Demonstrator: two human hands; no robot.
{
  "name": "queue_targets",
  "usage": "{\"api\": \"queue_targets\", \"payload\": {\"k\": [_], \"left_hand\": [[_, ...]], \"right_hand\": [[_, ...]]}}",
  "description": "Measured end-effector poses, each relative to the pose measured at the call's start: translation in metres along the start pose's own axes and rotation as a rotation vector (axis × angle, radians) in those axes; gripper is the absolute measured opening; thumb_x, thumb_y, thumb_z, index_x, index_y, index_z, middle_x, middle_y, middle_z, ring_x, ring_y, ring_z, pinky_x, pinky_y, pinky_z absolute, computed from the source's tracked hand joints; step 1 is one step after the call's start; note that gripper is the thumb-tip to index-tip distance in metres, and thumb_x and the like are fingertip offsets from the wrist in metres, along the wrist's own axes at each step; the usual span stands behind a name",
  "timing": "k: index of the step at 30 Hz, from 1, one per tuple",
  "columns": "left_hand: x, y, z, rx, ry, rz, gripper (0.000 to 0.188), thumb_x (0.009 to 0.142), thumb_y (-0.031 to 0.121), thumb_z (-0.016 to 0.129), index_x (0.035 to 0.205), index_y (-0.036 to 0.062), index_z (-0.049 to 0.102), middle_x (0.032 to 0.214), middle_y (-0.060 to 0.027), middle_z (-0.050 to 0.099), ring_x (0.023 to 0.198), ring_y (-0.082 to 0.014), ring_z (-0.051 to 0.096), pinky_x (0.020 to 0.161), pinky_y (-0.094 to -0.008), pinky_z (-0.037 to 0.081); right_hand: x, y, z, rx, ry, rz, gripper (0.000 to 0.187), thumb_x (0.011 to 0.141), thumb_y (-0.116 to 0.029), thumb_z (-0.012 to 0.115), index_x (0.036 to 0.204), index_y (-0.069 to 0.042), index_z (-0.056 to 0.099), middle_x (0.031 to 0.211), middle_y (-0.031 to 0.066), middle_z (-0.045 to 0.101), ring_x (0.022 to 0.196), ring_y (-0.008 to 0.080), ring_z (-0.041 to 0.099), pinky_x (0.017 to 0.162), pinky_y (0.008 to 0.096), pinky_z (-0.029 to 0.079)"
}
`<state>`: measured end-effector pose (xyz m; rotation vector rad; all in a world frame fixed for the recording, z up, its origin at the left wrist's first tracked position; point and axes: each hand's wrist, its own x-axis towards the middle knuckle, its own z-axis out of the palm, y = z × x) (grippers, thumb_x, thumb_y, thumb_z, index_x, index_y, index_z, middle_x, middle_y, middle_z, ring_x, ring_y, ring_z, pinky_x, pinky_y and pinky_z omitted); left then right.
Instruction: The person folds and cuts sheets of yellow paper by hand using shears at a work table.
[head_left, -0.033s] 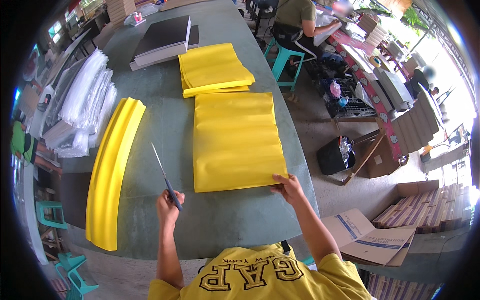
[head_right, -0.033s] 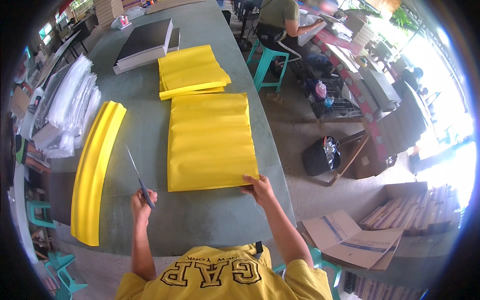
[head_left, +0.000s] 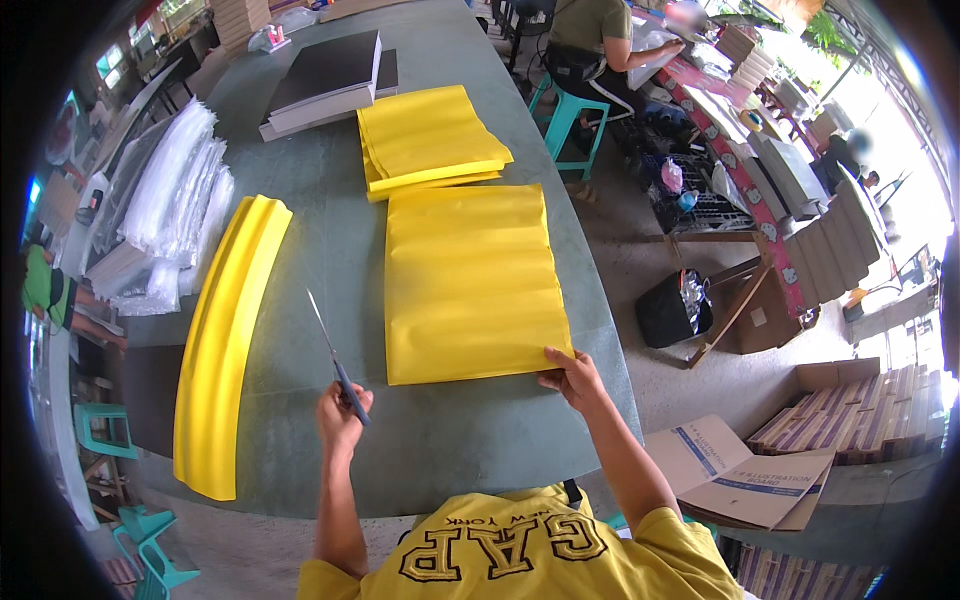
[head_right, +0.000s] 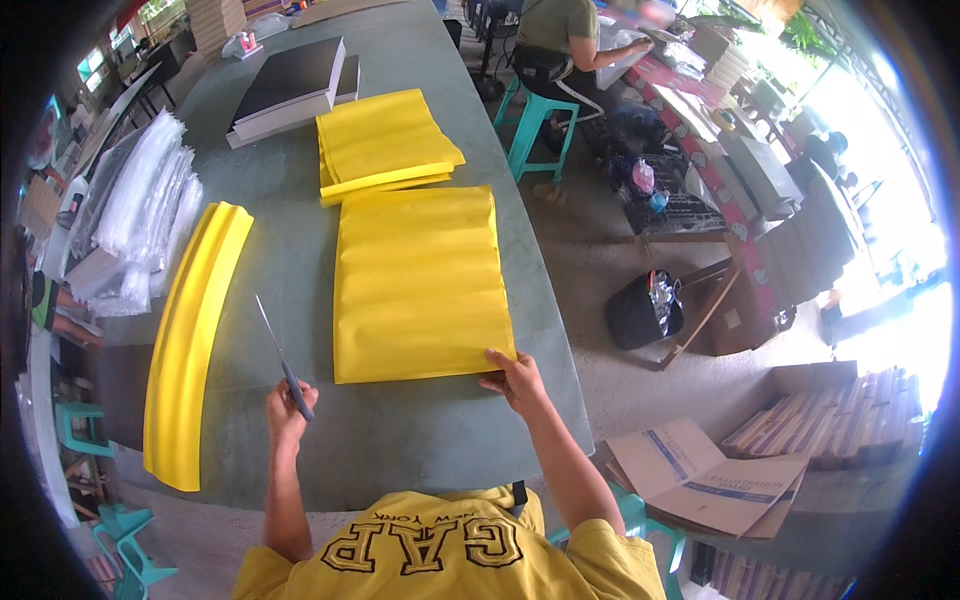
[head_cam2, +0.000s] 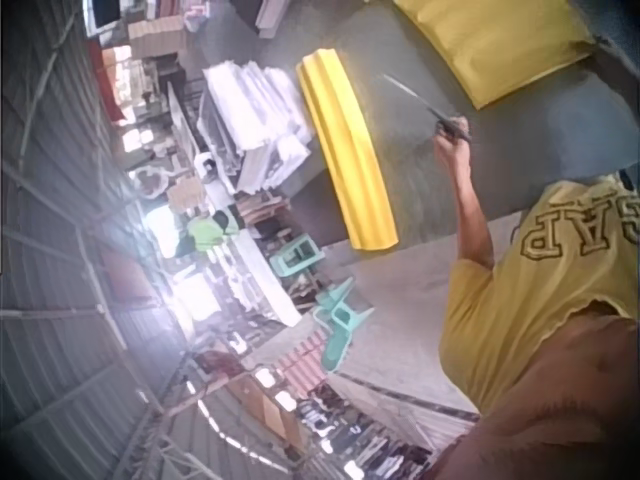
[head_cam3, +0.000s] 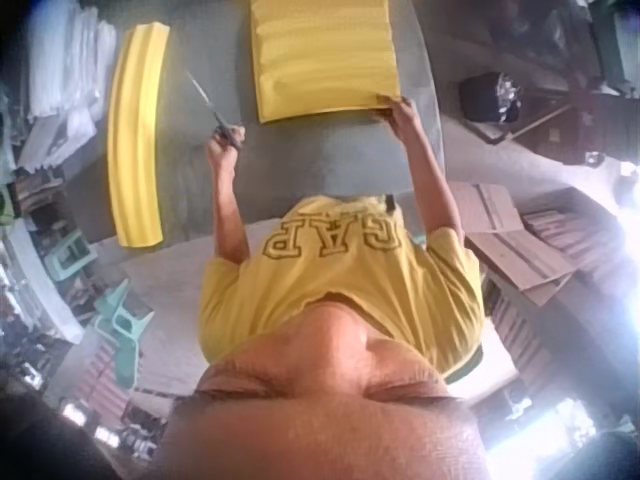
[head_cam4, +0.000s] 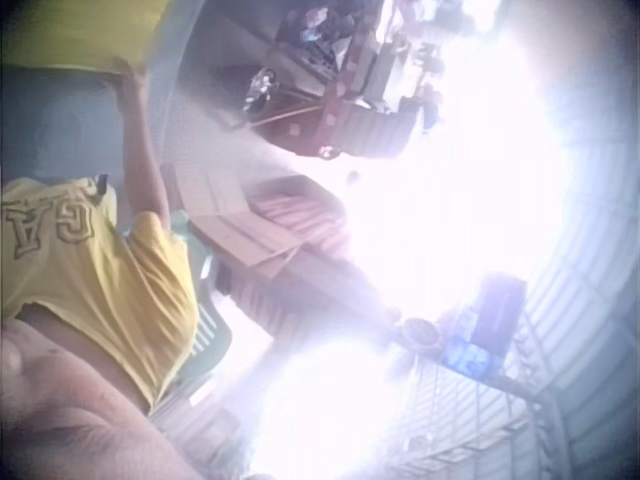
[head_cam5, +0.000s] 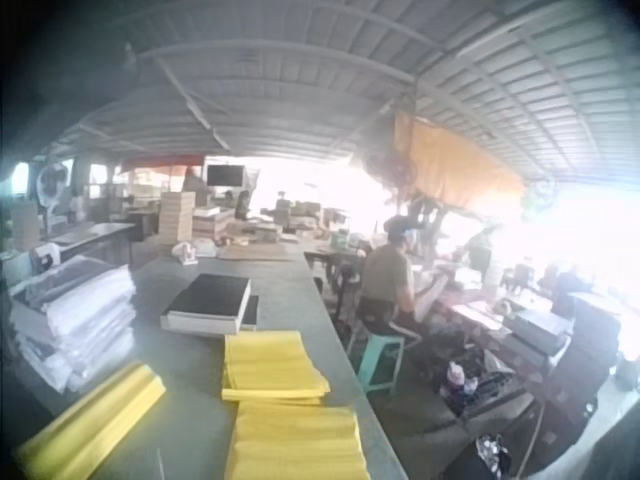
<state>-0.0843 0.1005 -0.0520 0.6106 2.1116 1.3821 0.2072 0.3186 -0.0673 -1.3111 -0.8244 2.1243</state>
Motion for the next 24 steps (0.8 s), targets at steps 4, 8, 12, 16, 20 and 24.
{"api": "queue_targets", "payload": {"k": [4,8,12,16,20,24], "left_hand": [[-0.021,0.012,0.004,0.135,-0.062,0.052,0.013,0.071,0.007,0.065,0.076,0.0031,0.053,0.064,-0.0015,0.054,0.056,-0.0075,0.049,0.053,-0.0235,0.041],[-0.024,0.004,0.003,0.161,-0.046,0.052,0.013,0.073,0.008,0.063,0.076,0.0019,0.053,0.062,-0.0033,0.057,0.056,-0.0089,0.055,0.053,-0.0241,0.044],[-0.027,0.009,0.005,0.064,-0.08,-0.05,0.012,0.074,0.006,0.062,0.079,-0.0008,0.054,0.069,-0.0059,0.058,0.064,-0.0116,0.056,0.059,-0.0243,0.044],[-0.027,-0.007,0.0,-0.036,-0.083,-0.003,0.015,0.075,0.008,0.064,0.077,-0.0022,0.053,0.065,-0.0062,0.059,0.061,-0.0105,0.058,0.055,-0.0231,0.045],[-0.034,-0.003,0.003,-0.156,-0.141,-0.06,0.012,0.075,0.006,0.063,0.076,-0.0013,0.053,0.07,-0.0055,0.059,0.065,-0.0113,0.058,0.059,-0.023,0.045],[-0.047,0.007,0.003,-0.182,-0.161,-0.075,0.01,0.075,0.004,0.062,0.076,-0.0005,0.054,0.069,-0.0046,0.057,0.063,-0.0108,0.056,0.058,-0.0228,0.044]], "right_hand": [[-0.01,0.009,0.002,0.06,0.006,-0.005,0.035,0.085,-0.017,0.055,0.11,0.006,0.047,0.097,0.0137,0.059,0.073,0.0217,0.062,0.06,0.0302,0.054],[-0.014,0.014,0.002,0.011,-0.001,-0.027,0.035,0.087,-0.018,0.051,0.112,0.006,0.046,0.098,0.0141,0.058,0.078,0.0217,0.062,0.062,0.0312,0.054],[-0.007,-0.007,-0.023,0.058,0.201,-0.275,0.028,0.084,-0.018,0.054,0.106,0.0,0.052,0.093,0.0095,0.06,0.08,0.0203,0.06,0.066,0.0325,0.051],[-0.058,-0.145,-0.023,-0.05,0.353,-0.883,0.016,0.083,-0.008,0.053,0.096,0.001,0.057,0.083,0.0037,0.058,0.074,0.0114,0.053,0.067,0.0249,0.043],[-0.139,-0.209,0.045,-0.762,0.246,-1.203,0.023,0.082,-0.004,0.052,0.104,0.001,0.057,0.087,0.0056,0.061,0.07,0.0123,0.056,0.062,0.0242,0.045],[-0.146,-0.154,0.107,-1.713,0.025,-1.233,0.047,0.065,0.005,0.048,0.111,-0.003,0.054,0.115,0.0106,0.053,0.109,0.0215,0.049,0.096,0.0345,0.037]]}}
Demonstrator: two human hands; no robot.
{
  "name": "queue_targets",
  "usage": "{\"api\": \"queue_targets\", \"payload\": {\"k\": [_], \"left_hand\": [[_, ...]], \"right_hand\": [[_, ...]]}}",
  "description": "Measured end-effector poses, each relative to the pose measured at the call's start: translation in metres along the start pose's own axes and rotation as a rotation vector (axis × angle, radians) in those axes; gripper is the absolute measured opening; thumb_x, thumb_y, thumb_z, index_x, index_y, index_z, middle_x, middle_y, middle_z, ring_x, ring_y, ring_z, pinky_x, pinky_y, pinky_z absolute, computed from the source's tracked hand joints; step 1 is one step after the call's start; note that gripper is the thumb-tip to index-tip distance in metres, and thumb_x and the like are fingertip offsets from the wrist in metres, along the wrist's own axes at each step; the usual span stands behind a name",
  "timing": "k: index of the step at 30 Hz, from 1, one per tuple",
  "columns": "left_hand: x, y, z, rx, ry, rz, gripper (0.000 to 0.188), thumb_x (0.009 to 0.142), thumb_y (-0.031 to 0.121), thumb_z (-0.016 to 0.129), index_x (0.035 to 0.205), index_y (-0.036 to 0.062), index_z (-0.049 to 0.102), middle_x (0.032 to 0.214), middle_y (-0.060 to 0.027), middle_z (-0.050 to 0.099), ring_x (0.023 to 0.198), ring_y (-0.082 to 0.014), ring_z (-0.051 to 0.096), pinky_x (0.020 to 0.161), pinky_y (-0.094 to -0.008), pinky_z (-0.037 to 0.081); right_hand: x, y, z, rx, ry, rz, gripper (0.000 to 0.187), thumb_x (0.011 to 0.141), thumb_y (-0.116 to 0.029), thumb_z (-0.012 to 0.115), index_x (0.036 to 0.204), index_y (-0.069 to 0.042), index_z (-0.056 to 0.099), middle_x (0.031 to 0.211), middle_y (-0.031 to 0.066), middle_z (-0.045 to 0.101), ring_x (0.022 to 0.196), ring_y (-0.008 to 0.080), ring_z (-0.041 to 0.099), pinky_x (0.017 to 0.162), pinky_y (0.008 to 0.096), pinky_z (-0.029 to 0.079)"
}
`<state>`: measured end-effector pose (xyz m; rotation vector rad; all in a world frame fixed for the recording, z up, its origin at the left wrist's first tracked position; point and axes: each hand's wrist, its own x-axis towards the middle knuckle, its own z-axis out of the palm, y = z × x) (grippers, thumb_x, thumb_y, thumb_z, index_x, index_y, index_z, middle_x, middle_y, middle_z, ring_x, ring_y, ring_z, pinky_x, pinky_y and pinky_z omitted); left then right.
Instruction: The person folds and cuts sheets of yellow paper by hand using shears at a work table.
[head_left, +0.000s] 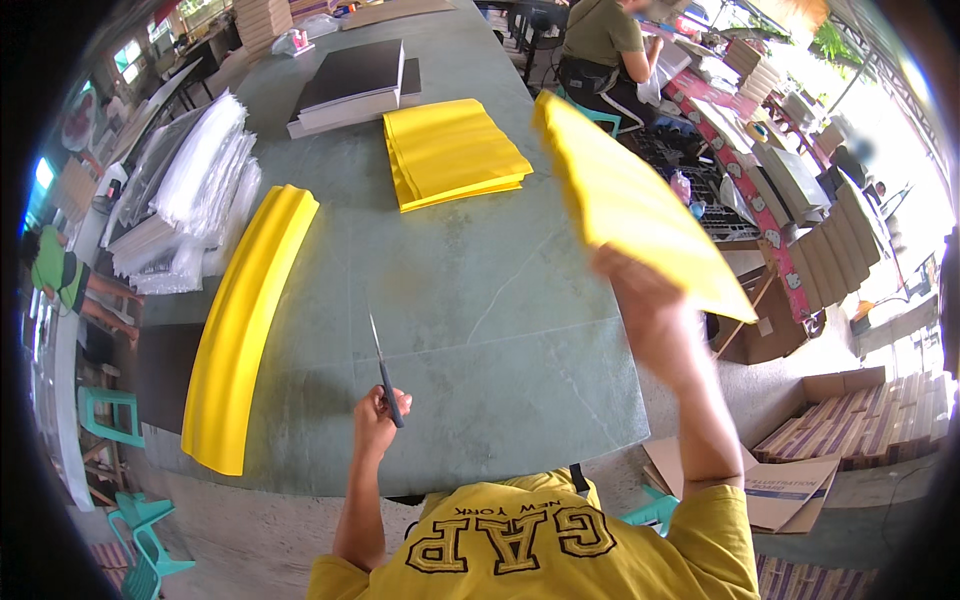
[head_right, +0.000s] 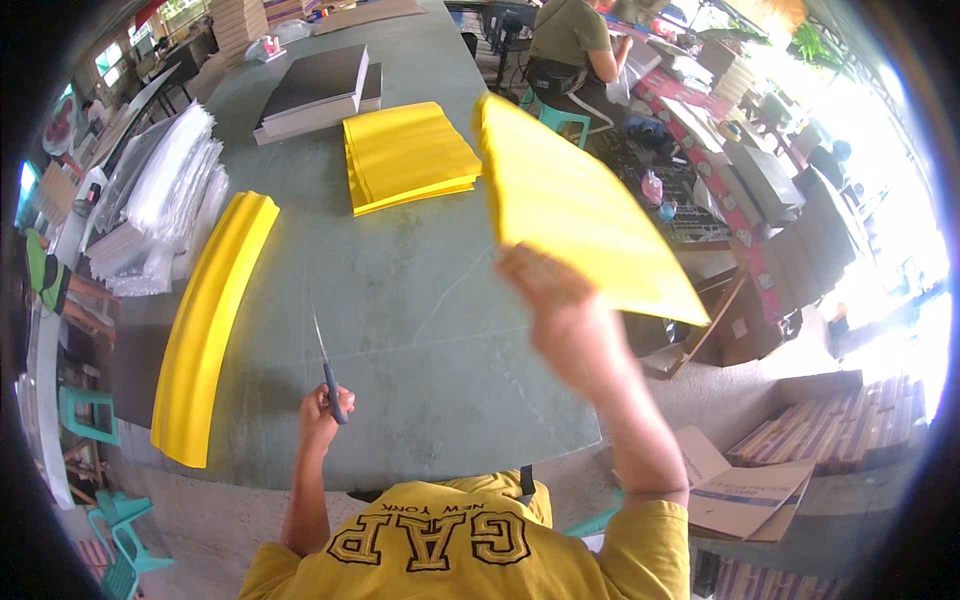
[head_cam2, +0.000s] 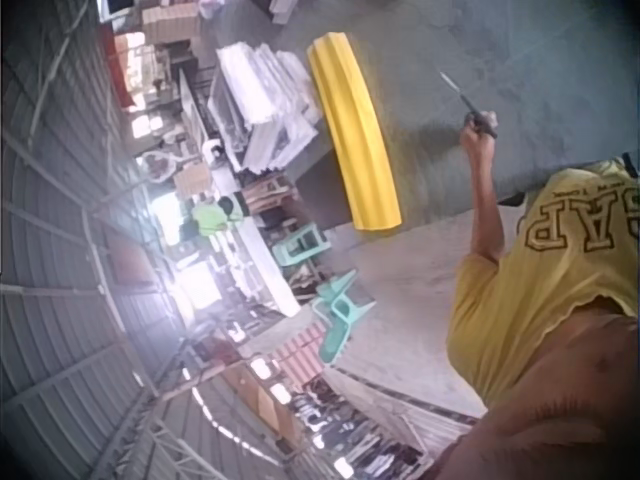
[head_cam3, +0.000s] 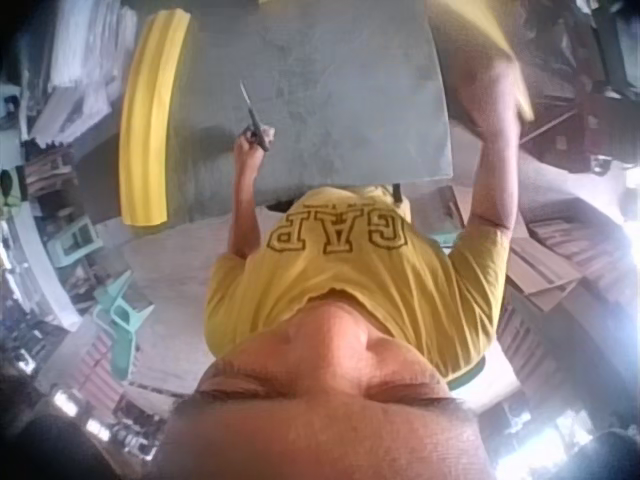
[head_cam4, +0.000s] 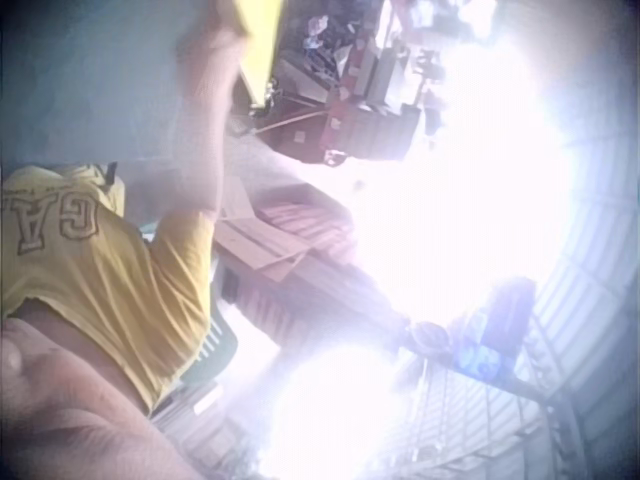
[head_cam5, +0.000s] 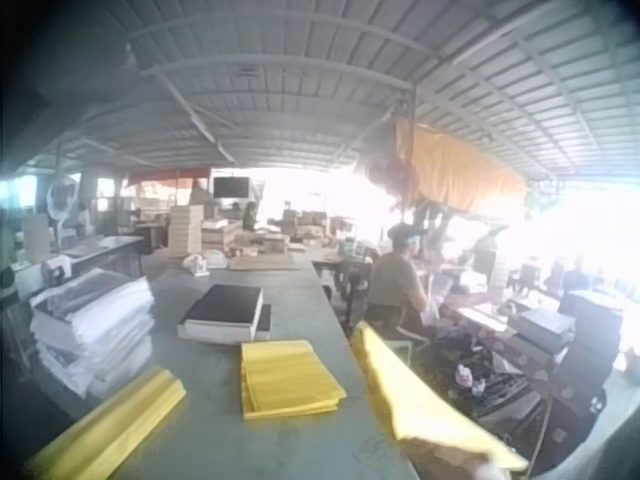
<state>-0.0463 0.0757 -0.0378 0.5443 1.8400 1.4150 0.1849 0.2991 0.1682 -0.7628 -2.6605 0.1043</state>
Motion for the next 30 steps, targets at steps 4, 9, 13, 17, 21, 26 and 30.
{"api": "queue_targets", "payload": {"k": [4,9,13,17,21,26,30], "left_hand": [[-0.007,-0.01,-0.003,0.015,0.008,-0.038,0.009,0.076,0.004,0.062,0.076,0.0001,0.054,0.068,-0.0039,0.057,0.062,-0.0098,0.055,0.058,-0.0222,0.043],[-0.021,-0.025,-0.022,-0.03,-0.002,-0.082,0.012,0.077,0.008,0.062,0.078,0.0,0.054,0.067,-0.0031,0.057,0.062,-0.0083,0.054,0.058,-0.0212,0.043],[-0.023,-0.044,-0.028,-0.107,-0.003,0.044,0.014,0.077,0.011,0.063,0.08,-0.0001,0.055,0.068,-0.0019,0.055,0.062,-0.0076,0.052,0.057,-0.0214,0.042],[-0.036,-0.021,-0.011,-0.117,0.057,-0.005,0.019,0.076,0.013,0.065,0.086,0.0004,0.055,0.071,-0.0006,0.053,0.059,-0.0061,0.047,0.053,-0.0218,0.039],[-0.058,-0.028,-0.023,-0.203,0.058,0.075,0.02,0.074,0.012,0.065,0.088,0.0003,0.056,0.07,-0.0024,0.053,0.062,-0.0073,0.05,0.055,-0.0211,0.04],[-0.078,-0.025,0.001,-0.341,0.164,0.096,0.019,0.073,0.01,0.064,0.087,0.0005,0.056,0.07,-0.0012,0.053,0.061,-0.0066,0.049,0.054,-0.0207,0.038],[-0.103,-0.029,0.026,-0.171,0.118,0.056,0.016,0.073,0.005,0.063,0.087,0.001,0.056,0.072,-0.0016,0.054,0.063,-0.006,0.05,0.058,-0.0187,0.039]], "right_hand": [[-0.042,-0.029,0.095,-0.051,-0.254,-0.408,0.037,0.076,-0.005,0.051,0.113,0.0,0.05,0.113,0.0148,0.054,0.109,0.0257,0.05,0.092,0.0351,0.04],[-0.124,-0.051,0.164,0.271,-0.509,-0.256,0.043,0.077,0.0,0.046,0.12,0.003,0.042,0.113,0.0187,0.052,0.109,0.0283,0.05,0.091,0.0346,0.042],[-0.142,-0.058,0.174,0.242,-0.45,-0.22,0.053,0.074,0.004,0.044,0.126,-0.001,0.038,0.111,0.0162,0.054,0.106,0.0278,0.051,0.089,0.0343,0.044],[-0.103,-0.037,0.134,0.385,-0.307,-0.043,0.045,0.072,0.003,0.045,0.116,-0.008,0.049,0.1,0.0133,0.057,0.09,0.0266,0.057,0.078,0.0358,0.046],[-0.043,-0.015,0.04,0.826,0.405,0.146,0.028,0.079,0.009,0.042,0.101,-0.001,0.055,0.095,0.0127,0.059,0.086,0.0191,0.057,0.076,0.0289,0.045],[-0.07,0.037,-0.006,1.279,1.023,0.406,0.027,0.086,0.002,0.047,0.113,0.005,0.048,0.109,0.0134,0.055,0.094,0.0175,0.057,0.078,0.0262,0.047],[-0.142,0.045,0.06,1.477,0.708,0.755,0.048,0.08,-0.003,0.057,0.124,0.004,0.039,0.113,0.0139,0.051,0.091,0.0189,0.057,0.074,0.0283,0.048]]}}
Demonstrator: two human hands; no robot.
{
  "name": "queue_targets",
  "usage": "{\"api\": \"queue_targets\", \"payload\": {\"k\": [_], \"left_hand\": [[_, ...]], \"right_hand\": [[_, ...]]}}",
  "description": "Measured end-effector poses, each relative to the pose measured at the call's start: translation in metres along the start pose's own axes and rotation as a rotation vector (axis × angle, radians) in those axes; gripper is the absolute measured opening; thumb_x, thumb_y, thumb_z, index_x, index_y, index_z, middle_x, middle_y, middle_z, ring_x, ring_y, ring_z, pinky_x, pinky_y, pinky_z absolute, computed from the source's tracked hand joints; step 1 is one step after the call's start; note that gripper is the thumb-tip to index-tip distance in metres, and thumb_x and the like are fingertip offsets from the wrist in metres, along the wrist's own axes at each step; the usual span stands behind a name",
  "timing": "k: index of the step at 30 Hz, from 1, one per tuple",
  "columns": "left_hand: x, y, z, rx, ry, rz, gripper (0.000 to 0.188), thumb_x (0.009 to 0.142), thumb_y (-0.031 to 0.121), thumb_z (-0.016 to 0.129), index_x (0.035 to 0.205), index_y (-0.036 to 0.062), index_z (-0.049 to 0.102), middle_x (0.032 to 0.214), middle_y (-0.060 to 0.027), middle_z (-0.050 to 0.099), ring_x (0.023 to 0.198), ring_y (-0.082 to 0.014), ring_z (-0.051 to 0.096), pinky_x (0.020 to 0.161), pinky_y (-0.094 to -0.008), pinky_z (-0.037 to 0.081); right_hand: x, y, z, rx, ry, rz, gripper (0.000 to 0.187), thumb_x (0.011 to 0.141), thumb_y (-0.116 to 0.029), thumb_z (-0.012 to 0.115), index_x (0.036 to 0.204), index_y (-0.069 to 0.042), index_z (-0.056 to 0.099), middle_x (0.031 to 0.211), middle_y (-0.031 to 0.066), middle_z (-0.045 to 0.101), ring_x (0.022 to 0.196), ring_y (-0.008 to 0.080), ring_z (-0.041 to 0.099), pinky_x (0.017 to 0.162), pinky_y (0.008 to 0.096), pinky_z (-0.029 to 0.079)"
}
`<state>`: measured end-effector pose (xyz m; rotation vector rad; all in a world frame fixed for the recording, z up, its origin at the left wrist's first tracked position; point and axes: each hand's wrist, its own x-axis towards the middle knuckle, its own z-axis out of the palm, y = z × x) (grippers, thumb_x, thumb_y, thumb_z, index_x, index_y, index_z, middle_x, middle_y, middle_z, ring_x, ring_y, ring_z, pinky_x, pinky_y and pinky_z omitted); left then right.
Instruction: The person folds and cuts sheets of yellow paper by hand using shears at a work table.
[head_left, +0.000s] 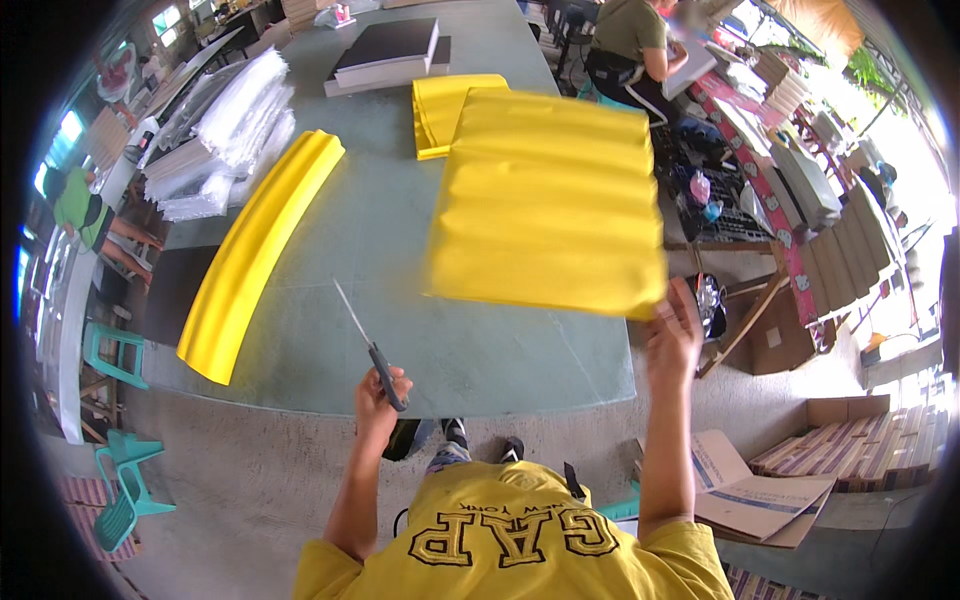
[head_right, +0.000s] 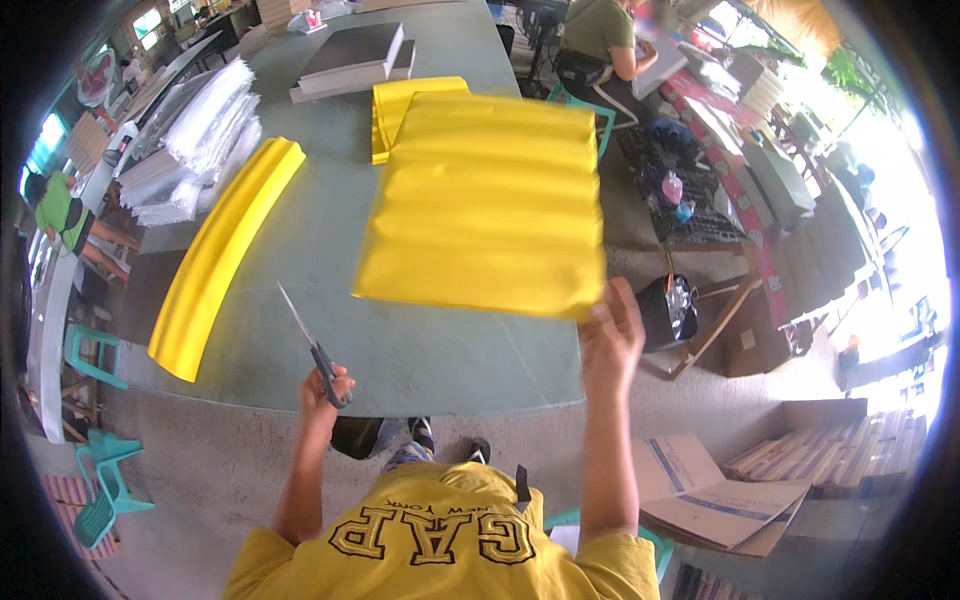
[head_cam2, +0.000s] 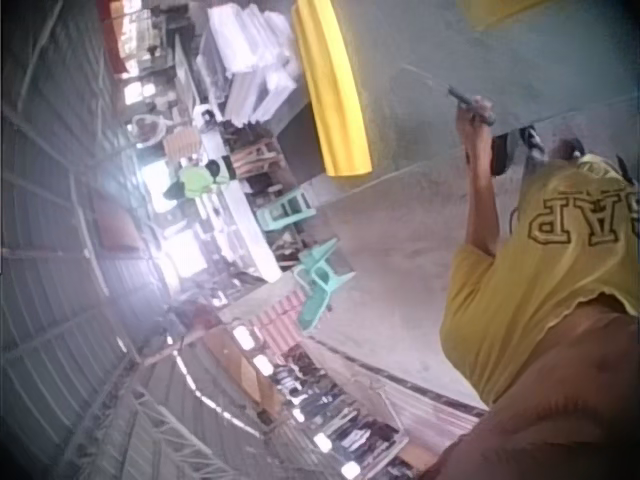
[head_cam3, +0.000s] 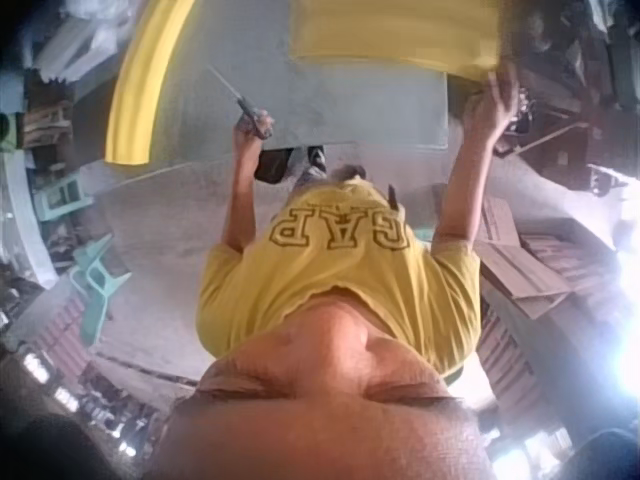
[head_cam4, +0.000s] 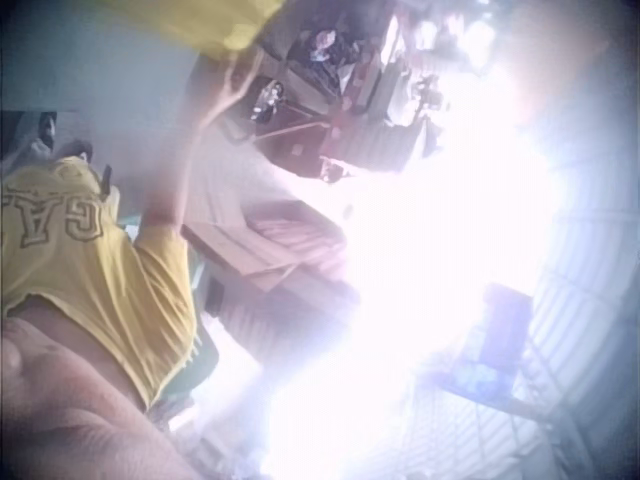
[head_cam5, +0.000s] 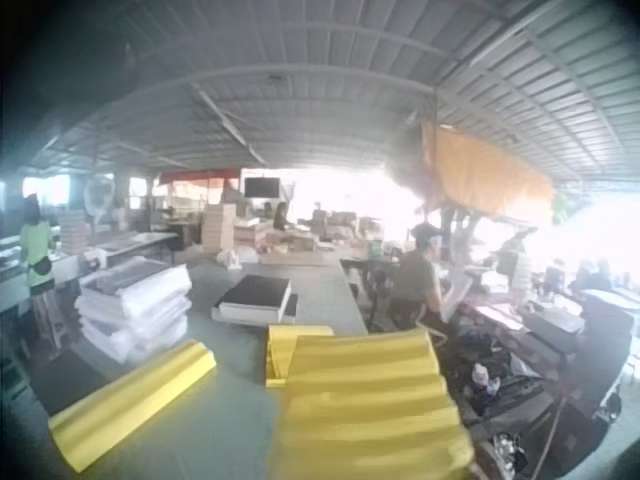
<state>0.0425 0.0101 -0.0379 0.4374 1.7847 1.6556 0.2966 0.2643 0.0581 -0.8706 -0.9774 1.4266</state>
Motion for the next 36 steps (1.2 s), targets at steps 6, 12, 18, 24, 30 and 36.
{"api": "queue_targets", "payload": {"k": [6,12,18,24,30,36], "left_hand": [[-0.048,-0.036,0.037,0.184,-0.02,0.128,0.017,0.076,0.004,0.061,0.091,-0.0018,0.053,0.071,-0.0028,0.055,0.061,-0.0065,0.051,0.056,-0.0201,0.043],[-0.089,-0.053,0.059,0.312,-0.032,0.106,0.015,0.075,0.005,0.063,0.086,-0.0015,0.054,0.07,-0.0017,0.054,0.06,-0.0053,0.049,0.055,-0.0199,0.041],[-0.125,-0.065,0.058,0.241,0.041,-0.008,0.015,0.075,0.006,0.063,0.086,-0.0006,0.055,0.069,0.0006,0.052,0.06,-0.0053,0.048,0.053,-0.0198,0.039],[-0.169,-0.058,0.042,0.363,0.108,-0.034,0.016,0.074,0.005,0.064,0.086,0.0005,0.055,0.068,0.0007,0.053,0.06,-0.0058,0.048,0.055,-0.0212,0.04],[-0.173,-0.065,0.029,0.235,0.123,0.011,0.016,0.074,0.005,0.063,0.086,-0.0007,0.054,0.068,-0.002,0.054,0.057,-0.0071,0.049,0.051,-0.022,0.038],[-0.175,-0.071,0.022,0.303,0.053,-0.052,0.017,0.075,0.003,0.061,0.091,-0.0008,0.055,0.072,-0.0043,0.059,0.067,-0.0114,0.058,0.063,-0.0231,0.047]], "right_hand": [[-0.096,0.085,-0.071,0.1,-0.09,0.63,0.049,0.079,0.004,0.054,0.123,0.008,0.032,0.107,0.022,0.055,0.09,0.0257,0.06,0.077,0.0332,0.051],[-0.1,0.1,-0.092,-0.552,-0.343,0.146,0.03,0.077,-0.002,0.057,0.107,0.001,0.053,0.102,0.0141,0.059,0.088,0.0229,0.06,0.074,0.032,0.049],[-0.052,0.092,-0.008,-1.07,-0.756,-0.742,0.04,0.077,-0.025,0.06,0.111,-0.005,0.054,0.105,0.0182,0.058,0.103,0.0359,0.052,0.087,0.0398,0.042],[-0.075,0.161,0.017,-1.869,-0.855,-0.928,0.038,0.076,-0.011,0.051,0.109,0.009,0.05,0.102,0.0319,0.055,0.09,0.0397,0.059,0.066,0.0394,0.052],[-0.075,0.173,0.03,-1.97,-0.997,-1.041,0.036,0.069,-0.006,0.054,0.1,0.013,0.051,0.09,0.0326,0.058,0.08,0.0373,0.062,0.056,0.0352,0.053],[-0.135,0.139,-0.007,-1.75,-1.058,-1.068,0.035,0.072,-0.01,0.053,0.102,0.009,0.052,0.089,0.0261,0.061,0.078,0.0349,0.062,0.066,0.0378,0.053]]}}
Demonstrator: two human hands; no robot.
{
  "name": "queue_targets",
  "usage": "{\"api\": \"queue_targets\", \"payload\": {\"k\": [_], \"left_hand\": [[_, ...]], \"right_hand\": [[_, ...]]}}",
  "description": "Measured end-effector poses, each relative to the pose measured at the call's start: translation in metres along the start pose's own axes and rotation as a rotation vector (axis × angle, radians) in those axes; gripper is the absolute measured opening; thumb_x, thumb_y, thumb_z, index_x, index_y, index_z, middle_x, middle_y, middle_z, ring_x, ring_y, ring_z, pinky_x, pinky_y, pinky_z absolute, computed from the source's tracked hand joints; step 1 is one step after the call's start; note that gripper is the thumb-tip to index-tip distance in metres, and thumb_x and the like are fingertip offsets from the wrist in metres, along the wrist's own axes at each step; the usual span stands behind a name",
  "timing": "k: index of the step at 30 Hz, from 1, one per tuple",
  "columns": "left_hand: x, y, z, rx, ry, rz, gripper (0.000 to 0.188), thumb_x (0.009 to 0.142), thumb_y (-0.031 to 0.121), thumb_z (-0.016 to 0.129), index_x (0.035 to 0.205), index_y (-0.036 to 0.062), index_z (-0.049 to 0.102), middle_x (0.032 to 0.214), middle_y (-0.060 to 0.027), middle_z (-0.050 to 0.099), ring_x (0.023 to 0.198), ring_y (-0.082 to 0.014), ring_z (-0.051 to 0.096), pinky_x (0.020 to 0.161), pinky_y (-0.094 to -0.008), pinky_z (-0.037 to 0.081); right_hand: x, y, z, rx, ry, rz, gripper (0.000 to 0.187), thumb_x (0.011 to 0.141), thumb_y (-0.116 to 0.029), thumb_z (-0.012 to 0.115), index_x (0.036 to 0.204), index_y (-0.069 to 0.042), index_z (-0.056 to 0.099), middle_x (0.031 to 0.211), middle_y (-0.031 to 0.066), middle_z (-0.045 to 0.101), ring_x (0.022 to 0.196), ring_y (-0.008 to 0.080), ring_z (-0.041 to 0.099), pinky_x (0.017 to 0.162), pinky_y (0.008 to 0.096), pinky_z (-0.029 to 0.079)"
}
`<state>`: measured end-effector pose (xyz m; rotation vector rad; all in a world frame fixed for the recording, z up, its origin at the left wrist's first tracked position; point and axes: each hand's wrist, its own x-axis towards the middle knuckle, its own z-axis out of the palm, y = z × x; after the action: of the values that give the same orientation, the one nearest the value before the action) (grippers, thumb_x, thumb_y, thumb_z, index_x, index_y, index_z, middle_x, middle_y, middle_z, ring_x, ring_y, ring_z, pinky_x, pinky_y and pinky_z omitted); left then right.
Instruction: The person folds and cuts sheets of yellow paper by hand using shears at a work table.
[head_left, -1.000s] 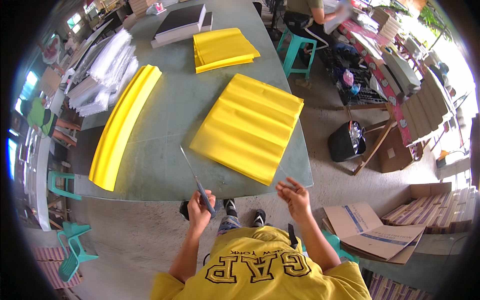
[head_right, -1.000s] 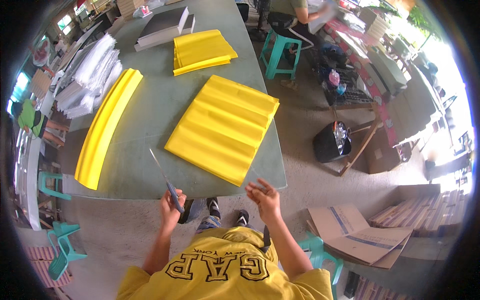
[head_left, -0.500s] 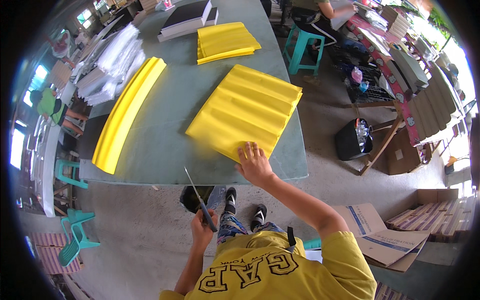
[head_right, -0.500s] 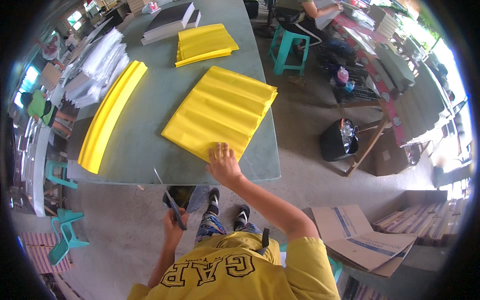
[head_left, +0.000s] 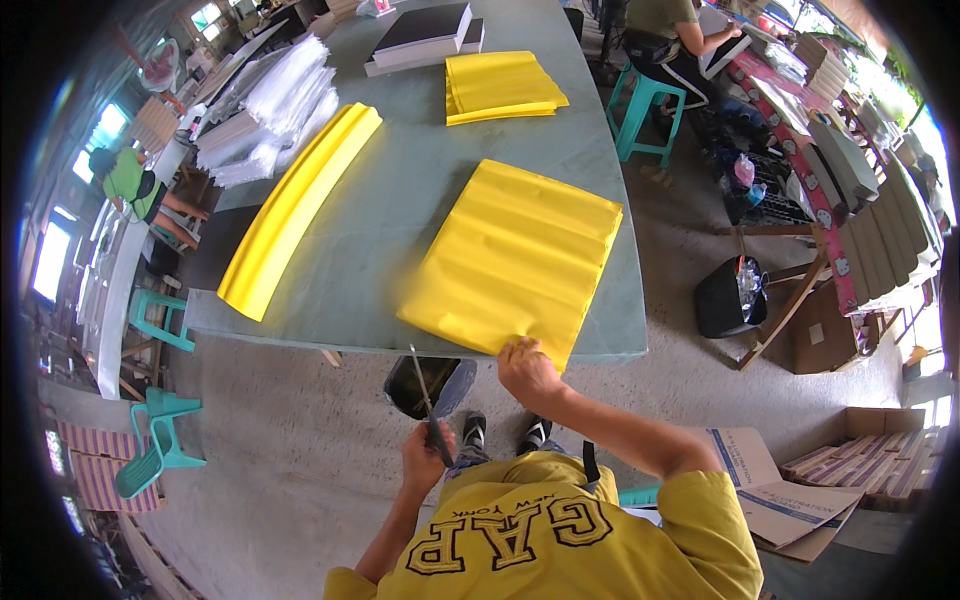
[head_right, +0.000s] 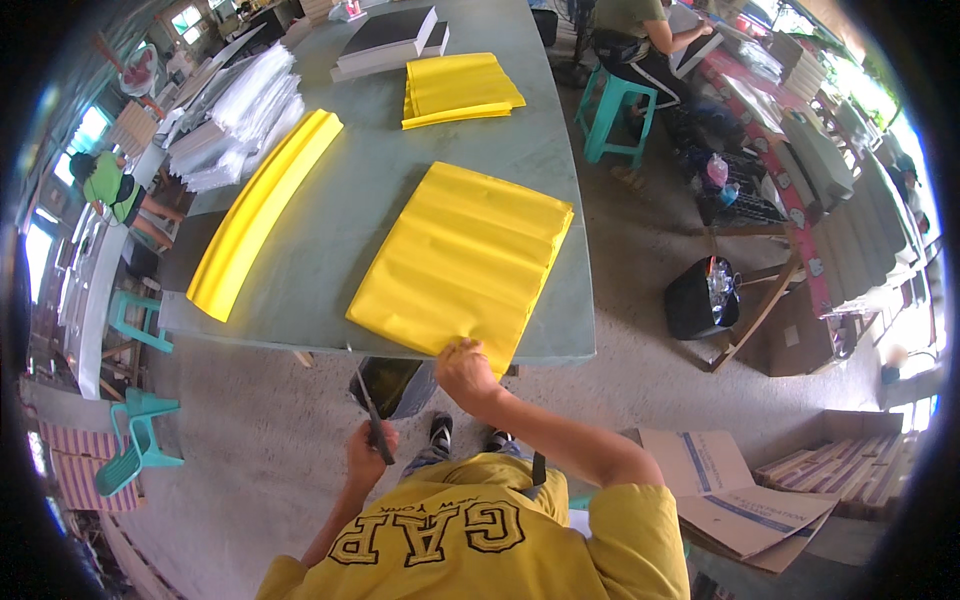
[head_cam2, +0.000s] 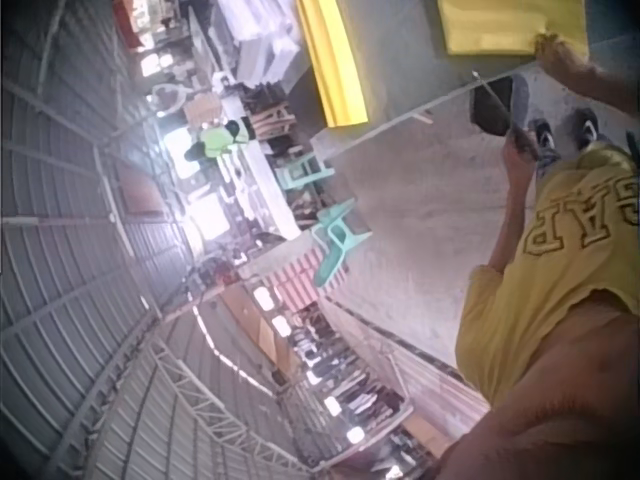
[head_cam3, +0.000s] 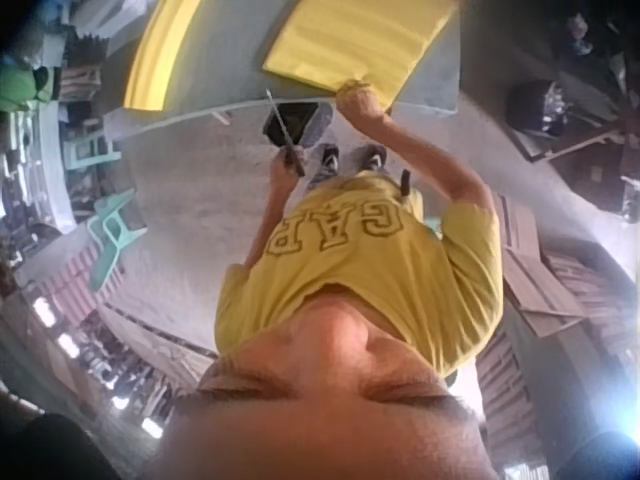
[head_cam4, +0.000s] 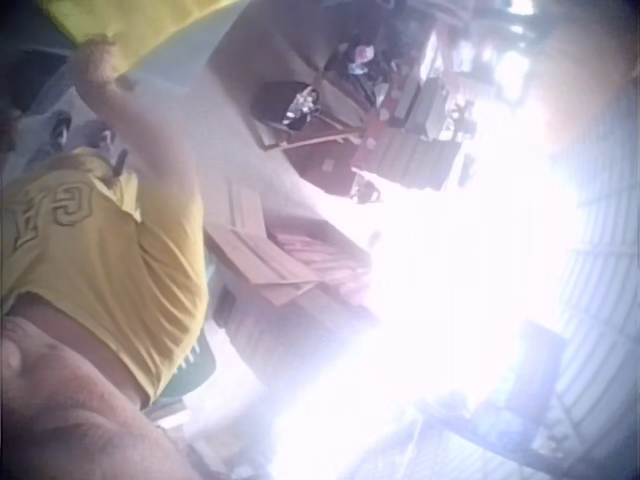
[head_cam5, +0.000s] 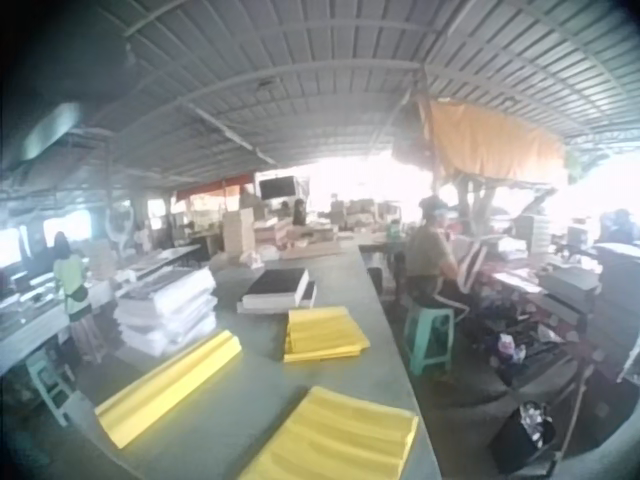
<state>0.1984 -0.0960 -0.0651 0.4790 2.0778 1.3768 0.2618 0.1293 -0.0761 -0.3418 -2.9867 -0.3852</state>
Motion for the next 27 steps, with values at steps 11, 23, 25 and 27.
{"api": "queue_targets", "payload": {"k": [11,23,25,27], "left_hand": [[-0.001,-0.046,-0.027,0.152,-0.33,-0.114,0.019,0.076,0.016,0.061,0.083,-0.0005,0.057,0.07,-0.0109,0.061,0.062,-0.0181,0.059,0.057,-0.029,0.045],[0.038,-0.029,-0.023,0.25,-0.927,-0.082,0.03,0.073,0.023,0.064,0.088,-0.0003,0.056,0.078,-0.0111,0.063,0.076,-0.023,0.062,0.069,-0.0308,0.047],[0.045,-0.034,-0.018,0.296,-1.001,-0.119,0.03,0.073,0.021,0.063,0.091,-0.0007,0.055,0.081,-0.0112,0.063,0.078,-0.0221,0.062,0.07,-0.0303,0.047],[0.047,-0.037,-0.014,0.315,-1.055,-0.128,0.031,0.073,0.02,0.062,0.094,-0.0014,0.055,0.083,-0.012,0.063,0.078,-0.022,0.062,0.071,-0.03,0.047]], "right_hand": [[-0.107,0.03,-0.013,1.712,0.163,1.323,0.025,0.084,-0.026,0.058,0.086,-0.001,0.058,0.078,0.0055,0.061,0.069,0.0155,0.06,0.06,0.0261,0.047],[-0.058,-0.005,-0.007,2.381,0.238,1.356,0.027,0.084,-0.014,0.058,0.102,0.006,0.054,0.087,0.0091,0.06,0.068,0.0157,0.061,0.064,0.0264,0.055],[-0.056,-0.011,-0.014,2.398,0.291,1.379,0.025,0.083,-0.014,0.06,0.098,0.005,0.055,0.084,0.0084,0.06,0.067,0.015,0.061,0.065,0.0257,0.054],[-0.058,-0.015,-0.014,2.368,0.304,1.409,0.021,0.082,-0.014,0.061,0.094,0.003,0.056,0.08,0.0074,0.06,0.067,0.0142,0.061,0.064,0.0252,0.054]]}}
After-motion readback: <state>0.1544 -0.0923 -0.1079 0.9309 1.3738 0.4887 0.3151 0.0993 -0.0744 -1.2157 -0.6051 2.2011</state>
